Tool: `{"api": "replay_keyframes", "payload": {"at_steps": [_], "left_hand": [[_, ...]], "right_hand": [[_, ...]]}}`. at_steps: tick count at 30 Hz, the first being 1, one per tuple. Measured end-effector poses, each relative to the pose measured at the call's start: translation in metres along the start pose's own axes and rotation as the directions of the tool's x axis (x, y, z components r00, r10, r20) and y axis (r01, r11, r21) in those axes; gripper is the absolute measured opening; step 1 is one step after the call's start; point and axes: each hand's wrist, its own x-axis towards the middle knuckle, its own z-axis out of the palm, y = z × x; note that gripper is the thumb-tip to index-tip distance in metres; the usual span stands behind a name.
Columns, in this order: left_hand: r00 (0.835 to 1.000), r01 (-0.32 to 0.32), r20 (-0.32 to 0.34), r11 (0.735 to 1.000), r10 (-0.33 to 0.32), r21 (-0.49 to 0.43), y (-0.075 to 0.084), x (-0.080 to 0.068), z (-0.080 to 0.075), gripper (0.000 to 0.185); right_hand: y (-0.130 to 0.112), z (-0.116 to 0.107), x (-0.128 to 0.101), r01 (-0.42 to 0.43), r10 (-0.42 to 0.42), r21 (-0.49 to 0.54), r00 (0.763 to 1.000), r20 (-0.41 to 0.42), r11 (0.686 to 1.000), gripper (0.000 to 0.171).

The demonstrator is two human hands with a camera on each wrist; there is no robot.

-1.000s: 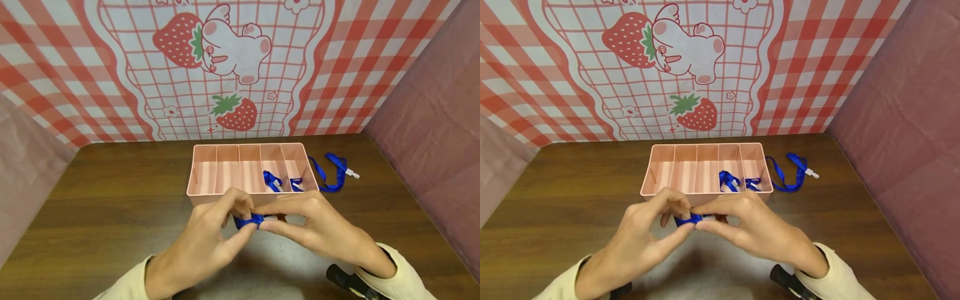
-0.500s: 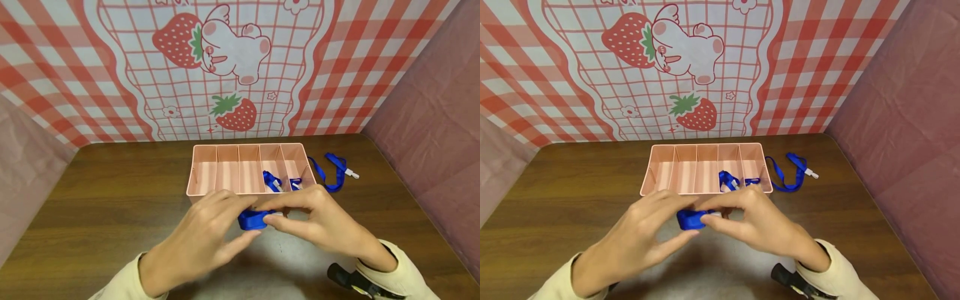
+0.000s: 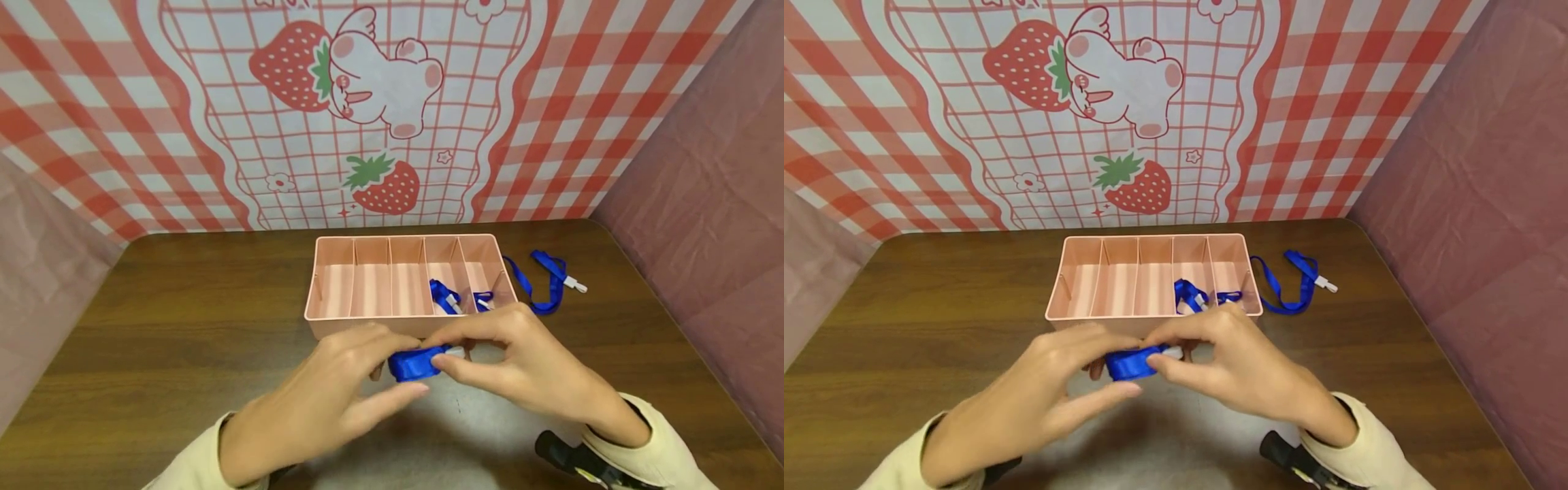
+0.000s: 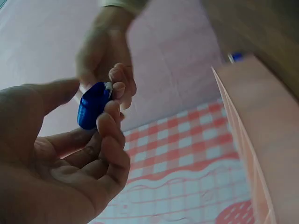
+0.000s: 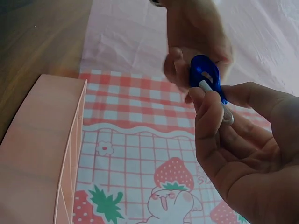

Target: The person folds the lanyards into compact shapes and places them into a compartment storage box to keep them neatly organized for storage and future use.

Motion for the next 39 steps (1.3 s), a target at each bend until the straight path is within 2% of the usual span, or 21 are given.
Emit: {"api": "replay_keyframes", "payload": {"at_steps": [2, 3, 5, 8, 16, 22, 23, 29, 32, 34, 36, 39], "left_hand": [[0.997, 0.074, 0.024, 0.988, -0.071, -0.138, -0.0020, 0.0008, -0.0029, 0.015], [0.995, 0.099, 0.032, 0.980, -0.095, -0.173, -0.0029, 0.0009, -0.0038, 0.012], [0.993, 0.119, 0.033, 0.974, -0.115, -0.195, -0.0039, 0.0009, -0.0055, 0.007], [0.994, 0.110, 0.030, 0.975, -0.107, -0.191, -0.0043, -0.0001, -0.0073, 0.003], [0.994, 0.092, 0.073, 0.990, -0.085, -0.102, -0.0011, -0.0007, -0.0086, 0.006], [0.997, 0.041, 0.062, 0.999, -0.040, -0.016, 0.0014, -0.0016, -0.0071, 0.012], [0.998, 0.031, 0.057, 1.000, -0.031, -0.002, 0.0016, -0.0016, -0.0068, 0.012], [0.999, -0.024, 0.041, 0.991, 0.019, 0.132, 0.0007, -0.0032, -0.0064, 0.010], [0.998, -0.022, 0.056, 0.985, 0.013, 0.172, 0.0002, -0.0037, -0.0064, 0.010], [0.997, 0.011, 0.079, 0.996, -0.019, 0.093, -0.0007, -0.0030, -0.0068, 0.009], [0.994, 0.061, 0.096, 0.997, -0.057, -0.042, -0.0021, -0.0021, -0.0071, 0.007], [0.989, 0.120, 0.109, 0.967, -0.097, -0.226, -0.0042, -0.0014, -0.0076, 0.006]], "right_hand": [[-0.0013, -0.0021, -0.0001, 0.004, -0.004, 0.019, 1.000, 0.007, 1.000, 0.024], [-0.0018, -0.0030, -0.0004, 0.004, -0.005, 0.030, 1.000, 0.010, 1.000, 0.025], [-0.0025, -0.0042, -0.0011, 0.001, -0.002, 0.046, 1.000, 0.016, 0.999, 0.026], [-0.0035, -0.0044, -0.0025, 0.000, -0.001, 0.050, 1.000, 0.026, 0.999, 0.026], [-0.0067, -0.0048, -0.0030, 0.033, -0.034, 0.016, 0.999, 0.024, 0.999, 0.027], [-0.0068, -0.0060, -0.0019, 0.040, -0.040, 0.030, 0.999, 0.001, 0.999, 0.029], [-0.0067, -0.0061, -0.0021, 0.021, -0.022, 0.034, 1.000, 0.006, 0.999, 0.028], [-0.0051, -0.0057, -0.0029, -0.021, 0.020, 0.036, 1.000, 0.023, 0.999, 0.028], [-0.0051, -0.0053, -0.0024, -0.012, 0.011, 0.028, 1.000, 0.027, 1.000, 0.028], [-0.0054, -0.0053, -0.0022, 0.002, -0.003, 0.016, 1.000, 0.024, 1.000, 0.028], [-0.0061, -0.0059, -0.0028, -0.003, 0.002, 0.006, 1.000, 0.026, 1.000, 0.028], [-0.0068, -0.0066, -0.0034, 0.002, -0.001, -0.009, 1.000, 0.023, 1.000, 0.028]]}}
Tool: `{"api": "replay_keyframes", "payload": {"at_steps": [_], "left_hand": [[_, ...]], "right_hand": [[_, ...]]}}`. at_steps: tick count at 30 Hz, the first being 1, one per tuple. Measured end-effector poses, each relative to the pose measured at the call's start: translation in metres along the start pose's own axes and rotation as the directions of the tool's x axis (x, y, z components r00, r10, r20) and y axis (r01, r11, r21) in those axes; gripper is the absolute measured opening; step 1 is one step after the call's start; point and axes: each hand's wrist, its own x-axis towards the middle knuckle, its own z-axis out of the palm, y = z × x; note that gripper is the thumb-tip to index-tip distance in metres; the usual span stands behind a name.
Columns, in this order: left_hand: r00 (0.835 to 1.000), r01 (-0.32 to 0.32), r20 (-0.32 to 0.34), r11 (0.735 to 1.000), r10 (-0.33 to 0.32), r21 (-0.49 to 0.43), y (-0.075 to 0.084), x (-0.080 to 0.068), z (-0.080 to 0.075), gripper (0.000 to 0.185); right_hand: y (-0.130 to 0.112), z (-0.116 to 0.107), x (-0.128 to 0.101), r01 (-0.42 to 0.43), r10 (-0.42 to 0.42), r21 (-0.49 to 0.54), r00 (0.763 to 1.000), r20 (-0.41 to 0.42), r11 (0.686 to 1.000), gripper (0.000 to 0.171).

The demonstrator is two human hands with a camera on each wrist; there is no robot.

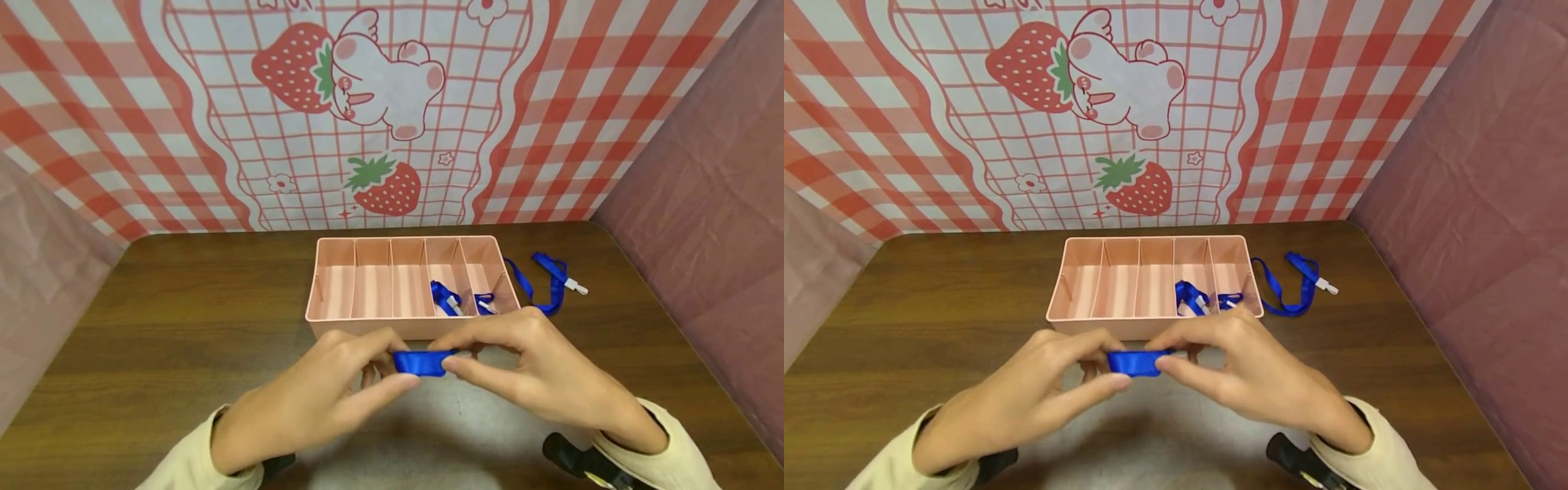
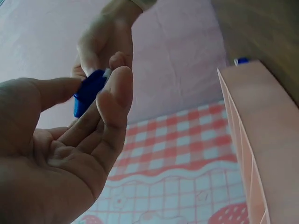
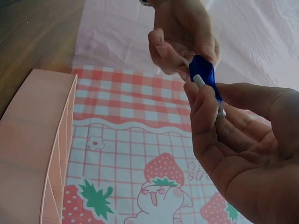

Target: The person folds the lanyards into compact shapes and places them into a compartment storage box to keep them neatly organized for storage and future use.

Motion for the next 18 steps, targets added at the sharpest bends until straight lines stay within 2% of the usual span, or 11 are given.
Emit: {"api": "replay_keyframes", "payload": {"at_steps": [6, 12, 15, 18], "left_hand": [[0.999, 0.031, -0.012, 0.992, -0.032, -0.120, 0.000, -0.002, -0.001, 0.009], [0.999, 0.037, 0.002, 0.985, -0.037, -0.168, 0.002, -0.004, -0.004, 0.012], [1.000, 0.016, -0.013, 0.993, -0.017, -0.120, -0.001, -0.007, -0.004, 0.009], [0.999, 0.017, -0.044, 1.000, -0.017, -0.004, -0.010, -0.014, -0.005, 0.008]], "right_hand": [[-0.002, 0.002, 0.001, 0.030, -0.030, 0.010, 0.999, 0.018, 0.999, 0.028], [0.000, 0.008, 0.004, 0.182, -0.181, 0.027, 0.983, -0.013, 0.983, 0.024], [0.003, 0.012, 0.006, 0.213, -0.213, 0.018, 0.977, -0.020, 0.977, 0.019], [0.009, 0.014, 0.009, 0.166, -0.168, -0.061, 0.985, -0.038, 0.984, 0.014]]}}
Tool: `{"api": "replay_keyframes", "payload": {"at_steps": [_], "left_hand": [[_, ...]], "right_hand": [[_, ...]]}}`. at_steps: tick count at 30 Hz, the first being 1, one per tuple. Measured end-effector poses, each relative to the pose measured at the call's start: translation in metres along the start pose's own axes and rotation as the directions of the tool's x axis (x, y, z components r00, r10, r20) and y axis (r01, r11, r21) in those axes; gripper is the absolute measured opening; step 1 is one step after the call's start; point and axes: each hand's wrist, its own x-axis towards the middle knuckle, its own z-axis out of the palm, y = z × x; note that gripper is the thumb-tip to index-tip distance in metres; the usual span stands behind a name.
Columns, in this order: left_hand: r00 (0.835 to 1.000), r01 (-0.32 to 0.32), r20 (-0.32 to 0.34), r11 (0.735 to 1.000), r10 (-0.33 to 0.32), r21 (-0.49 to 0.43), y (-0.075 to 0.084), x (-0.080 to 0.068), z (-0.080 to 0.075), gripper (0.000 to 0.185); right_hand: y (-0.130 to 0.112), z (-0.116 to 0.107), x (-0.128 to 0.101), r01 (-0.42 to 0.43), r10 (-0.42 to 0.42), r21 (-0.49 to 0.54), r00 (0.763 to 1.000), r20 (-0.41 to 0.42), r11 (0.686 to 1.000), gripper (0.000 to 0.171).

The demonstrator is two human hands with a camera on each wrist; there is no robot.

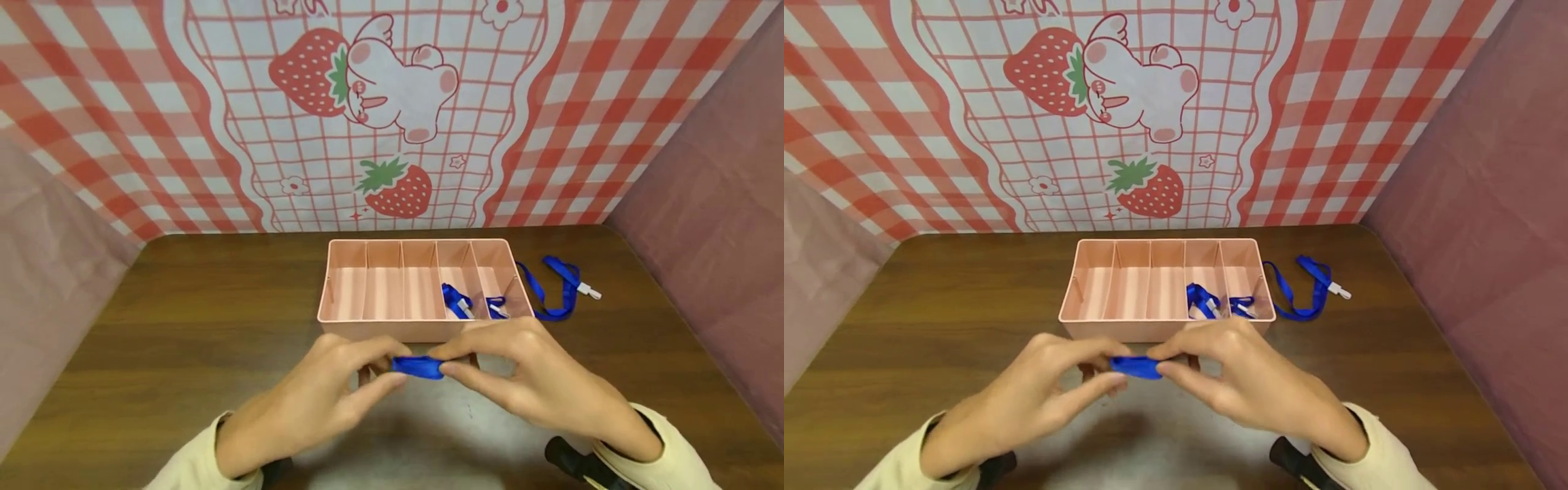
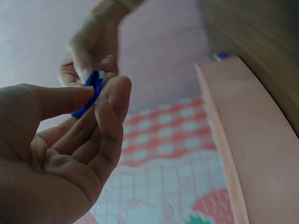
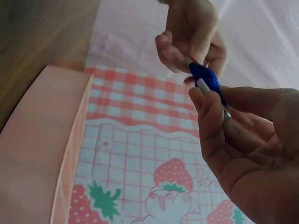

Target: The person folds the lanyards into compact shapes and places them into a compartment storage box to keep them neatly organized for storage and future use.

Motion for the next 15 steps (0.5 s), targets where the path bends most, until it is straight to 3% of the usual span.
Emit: {"api": "replay_keyframes", "payload": {"at_steps": [2, 4, 7, 11, 15], "left_hand": [[1.000, 0.020, -0.021, 0.989, -0.017, 0.144, -0.010, -0.006, -0.002, 0.017], [0.999, 0.037, -0.035, 0.953, -0.028, 0.300, -0.024, -0.013, -0.004, 0.026], [0.998, 0.064, -0.049, 0.849, -0.046, 0.525, -0.047, -0.025, -0.006, 0.040], [0.994, 0.099, -0.032, 0.754, -0.103, 0.649, -0.073, -0.039, -0.006, 0.056], [0.986, 0.114, 0.009, 0.715, -0.166, 0.689, -0.086, -0.049, -0.001, 0.069]], "right_hand": [[0.007, 0.002, 0.003, -0.025, 0.024, -0.083, 1.000, -0.009, 0.996, 0.011], [0.016, 0.007, 0.007, -0.024, 0.022, -0.174, 1.000, -0.016, 0.984, 0.009], [0.030, 0.019, 0.016, 0.010, -0.010, -0.293, 1.000, 0.003, 0.956, 0.009], [0.051, 0.034, 0.033, 0.019, 0.005, -0.442, 0.999, 0.053, 0.897, 0.010], [0.076, 0.047, 0.053, 0.011, 0.066, -0.601, 0.992, 0.106, 0.799, 0.012]]}}
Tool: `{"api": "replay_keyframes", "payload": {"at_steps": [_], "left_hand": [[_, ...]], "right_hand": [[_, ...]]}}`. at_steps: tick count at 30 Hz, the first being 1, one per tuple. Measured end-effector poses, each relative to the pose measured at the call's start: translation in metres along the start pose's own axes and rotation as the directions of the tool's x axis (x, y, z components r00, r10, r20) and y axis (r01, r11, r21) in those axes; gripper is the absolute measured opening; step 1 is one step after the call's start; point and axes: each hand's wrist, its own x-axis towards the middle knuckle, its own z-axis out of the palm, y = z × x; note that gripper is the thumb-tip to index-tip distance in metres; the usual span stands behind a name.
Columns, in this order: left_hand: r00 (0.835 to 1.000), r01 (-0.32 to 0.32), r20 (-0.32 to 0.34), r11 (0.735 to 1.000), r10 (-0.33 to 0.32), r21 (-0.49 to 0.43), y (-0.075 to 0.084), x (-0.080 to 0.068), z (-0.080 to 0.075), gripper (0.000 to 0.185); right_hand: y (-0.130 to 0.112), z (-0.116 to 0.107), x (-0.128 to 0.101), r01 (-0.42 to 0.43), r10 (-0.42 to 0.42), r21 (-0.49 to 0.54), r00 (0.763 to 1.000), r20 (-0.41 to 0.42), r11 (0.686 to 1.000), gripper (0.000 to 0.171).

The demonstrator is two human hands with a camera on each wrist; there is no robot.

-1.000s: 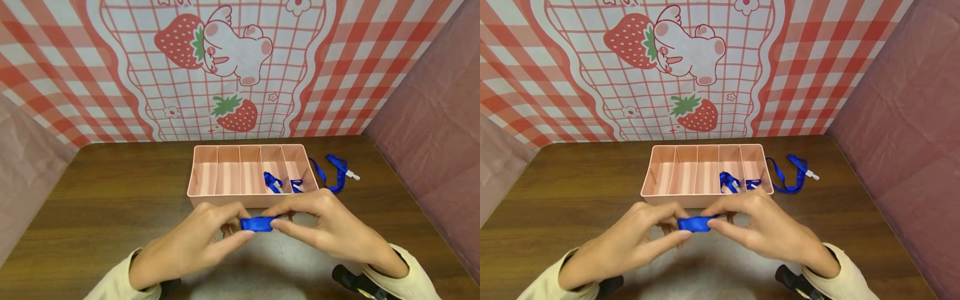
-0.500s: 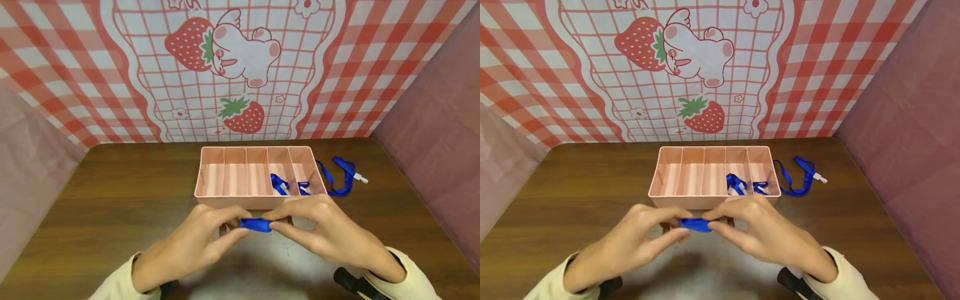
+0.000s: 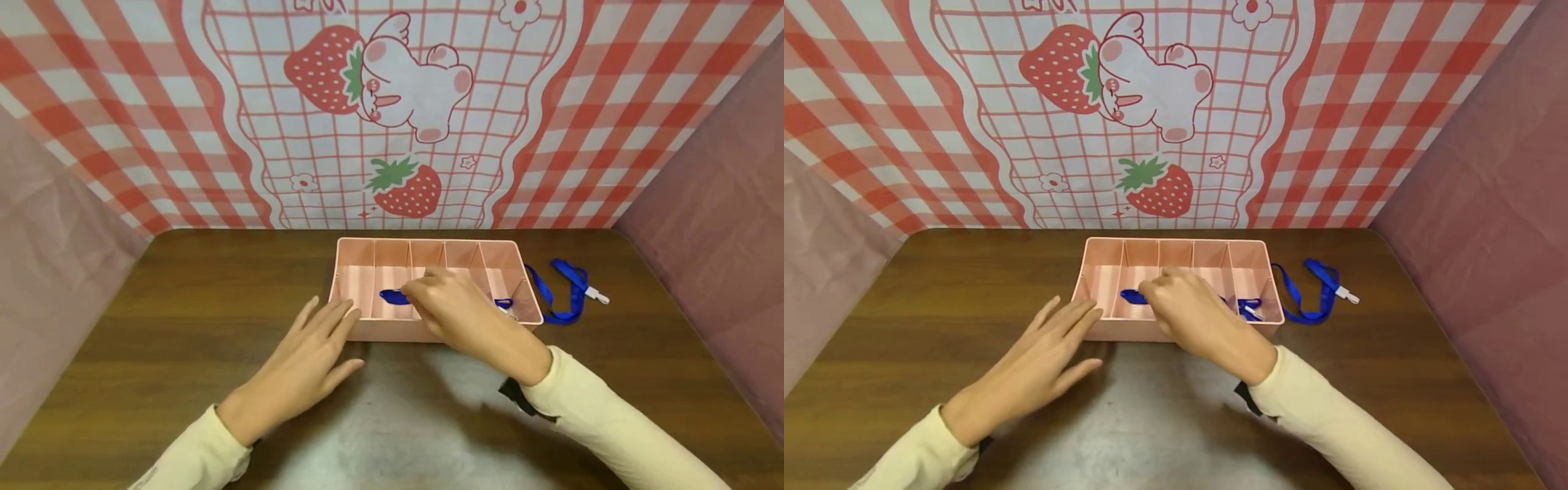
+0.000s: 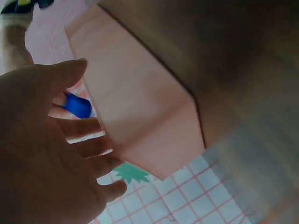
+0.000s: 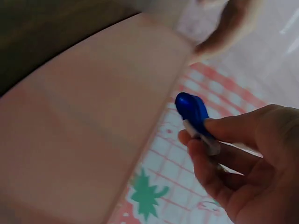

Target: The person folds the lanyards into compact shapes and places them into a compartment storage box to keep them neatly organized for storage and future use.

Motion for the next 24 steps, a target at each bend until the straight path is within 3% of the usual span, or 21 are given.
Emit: {"api": "replay_keyframes", "payload": {"at_steps": [5, 12, 17, 22, 24], "left_hand": [[0.999, 0.011, 0.047, 0.999, -0.014, 0.051, 0.003, -0.004, 0.006, 0.082], [0.994, 0.015, 0.106, 0.997, -0.023, 0.079, 0.005, -0.006, 0.007, 0.087], [0.991, 0.030, 0.127, 0.996, -0.041, 0.088, 0.005, -0.009, 0.008, 0.093], [0.991, 0.039, 0.123, 0.991, -0.055, 0.127, 0.006, -0.008, 0.010, 0.094], [0.991, 0.042, 0.119, 0.989, -0.059, 0.141, 0.007, -0.008, 0.011, 0.094]], "right_hand": [[0.018, 0.027, 0.025, -0.022, 0.035, -0.147, 0.996, 0.088, 0.989, 0.017], [0.031, 0.059, 0.047, -0.094, 0.107, -0.078, 0.976, 0.188, 0.992, 0.013], [0.031, 0.068, 0.055, -0.168, 0.172, -0.038, 0.933, 0.315, 0.985, 0.020], [0.024, 0.060, 0.060, -0.173, 0.199, -0.101, 0.880, 0.432, 0.980, 0.028], [0.021, 0.051, 0.057, -0.181, 0.216, -0.120, 0.869, 0.444, 0.976, 0.030]]}}
